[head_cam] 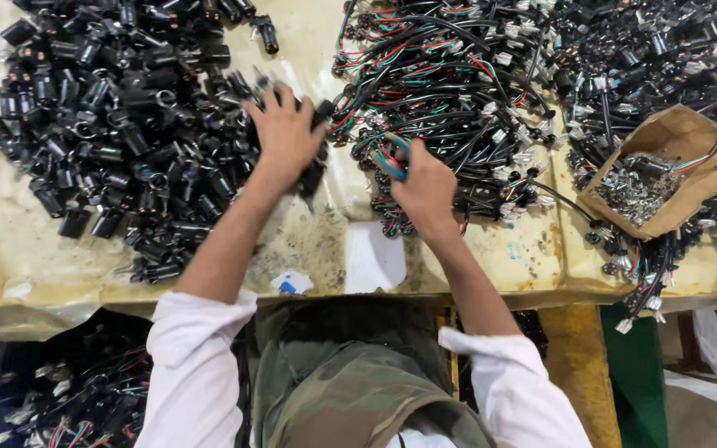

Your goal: The person repeatedly picks small black cylindrical components and wire harnesses from a table, uses pliers to strip or crimp wire ends, and places the assembled units into a bin below. The process is continuous and repetitive, with the person handling multiple similar components throughout the clip.

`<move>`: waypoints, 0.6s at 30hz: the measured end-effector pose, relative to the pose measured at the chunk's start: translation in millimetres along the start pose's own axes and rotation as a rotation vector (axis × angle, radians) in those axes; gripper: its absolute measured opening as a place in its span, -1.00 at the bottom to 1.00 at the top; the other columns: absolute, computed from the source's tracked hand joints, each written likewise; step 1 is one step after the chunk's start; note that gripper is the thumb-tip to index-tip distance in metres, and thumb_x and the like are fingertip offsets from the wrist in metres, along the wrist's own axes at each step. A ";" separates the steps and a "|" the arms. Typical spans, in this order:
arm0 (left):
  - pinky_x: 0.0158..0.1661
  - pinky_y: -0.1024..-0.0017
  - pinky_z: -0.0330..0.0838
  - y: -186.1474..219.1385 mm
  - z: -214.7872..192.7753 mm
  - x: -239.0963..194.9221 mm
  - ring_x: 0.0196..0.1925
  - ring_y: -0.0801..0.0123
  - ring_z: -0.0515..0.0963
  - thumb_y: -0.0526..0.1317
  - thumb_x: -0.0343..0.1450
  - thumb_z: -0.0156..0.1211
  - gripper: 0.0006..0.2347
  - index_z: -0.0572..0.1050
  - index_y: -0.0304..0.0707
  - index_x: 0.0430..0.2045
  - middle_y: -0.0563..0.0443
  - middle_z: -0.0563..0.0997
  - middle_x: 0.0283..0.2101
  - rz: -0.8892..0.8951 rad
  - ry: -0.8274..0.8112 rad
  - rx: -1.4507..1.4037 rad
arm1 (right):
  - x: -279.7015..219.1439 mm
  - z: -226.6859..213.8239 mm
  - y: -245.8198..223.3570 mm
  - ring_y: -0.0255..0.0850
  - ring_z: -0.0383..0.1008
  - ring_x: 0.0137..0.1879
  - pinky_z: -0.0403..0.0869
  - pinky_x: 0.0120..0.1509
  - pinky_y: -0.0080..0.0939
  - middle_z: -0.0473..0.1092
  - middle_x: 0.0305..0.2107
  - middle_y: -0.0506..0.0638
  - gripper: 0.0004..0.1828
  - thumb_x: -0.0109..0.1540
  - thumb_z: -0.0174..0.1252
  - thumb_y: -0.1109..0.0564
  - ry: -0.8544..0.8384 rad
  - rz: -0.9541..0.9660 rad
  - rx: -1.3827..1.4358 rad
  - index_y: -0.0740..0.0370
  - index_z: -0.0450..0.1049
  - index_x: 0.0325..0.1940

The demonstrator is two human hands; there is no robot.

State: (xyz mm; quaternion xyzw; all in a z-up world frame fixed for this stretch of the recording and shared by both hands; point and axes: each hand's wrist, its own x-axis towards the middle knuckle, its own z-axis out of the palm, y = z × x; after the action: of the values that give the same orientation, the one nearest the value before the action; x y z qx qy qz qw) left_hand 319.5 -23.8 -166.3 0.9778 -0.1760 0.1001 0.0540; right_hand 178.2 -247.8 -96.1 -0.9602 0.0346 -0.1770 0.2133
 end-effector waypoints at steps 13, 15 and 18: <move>0.23 -0.37 -0.09 14.2 -51.3 -64.9 0.32 -0.24 0.28 -0.08 0.17 0.39 -0.68 0.66 -0.10 -0.24 -0.24 0.53 0.11 0.135 0.141 -0.252 | 69.2 -65.0 39.5 -0.39 0.42 -0.44 0.25 -0.49 -0.43 0.47 -0.38 -0.06 -0.72 0.32 0.34 0.08 0.460 0.513 1.584 0.18 0.39 -0.05; 0.23 -0.01 0.23 14.2 -66.3 -66.5 0.16 0.00 0.50 -0.17 0.24 0.38 -0.74 0.64 -0.14 -0.22 -0.11 0.64 -0.04 0.032 0.097 -0.542 | 71.2 -110.7 42.0 -0.42 0.35 -0.39 0.17 -0.48 -0.48 0.46 -0.25 -0.06 -0.76 0.40 0.23 0.08 0.314 0.294 2.050 0.22 0.41 0.06; 0.05 0.32 0.49 20.5 -92.8 -79.8 -0.05 0.22 0.68 -0.27 0.31 0.42 -0.75 0.61 -0.22 -0.15 -0.06 0.69 -0.15 0.057 0.237 -0.956 | 34.8 -134.8 23.6 -0.48 0.32 -0.43 0.20 -0.46 -0.54 0.46 -0.19 -0.05 -0.74 0.40 0.20 -0.01 0.133 -0.022 1.889 0.19 0.48 0.05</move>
State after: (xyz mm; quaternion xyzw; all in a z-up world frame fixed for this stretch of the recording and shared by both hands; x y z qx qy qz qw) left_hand 222.6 -3.2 -91.7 0.8203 -0.2215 0.1201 0.5135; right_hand 163.2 -327.7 19.4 -0.3787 -0.1201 -0.1884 0.8982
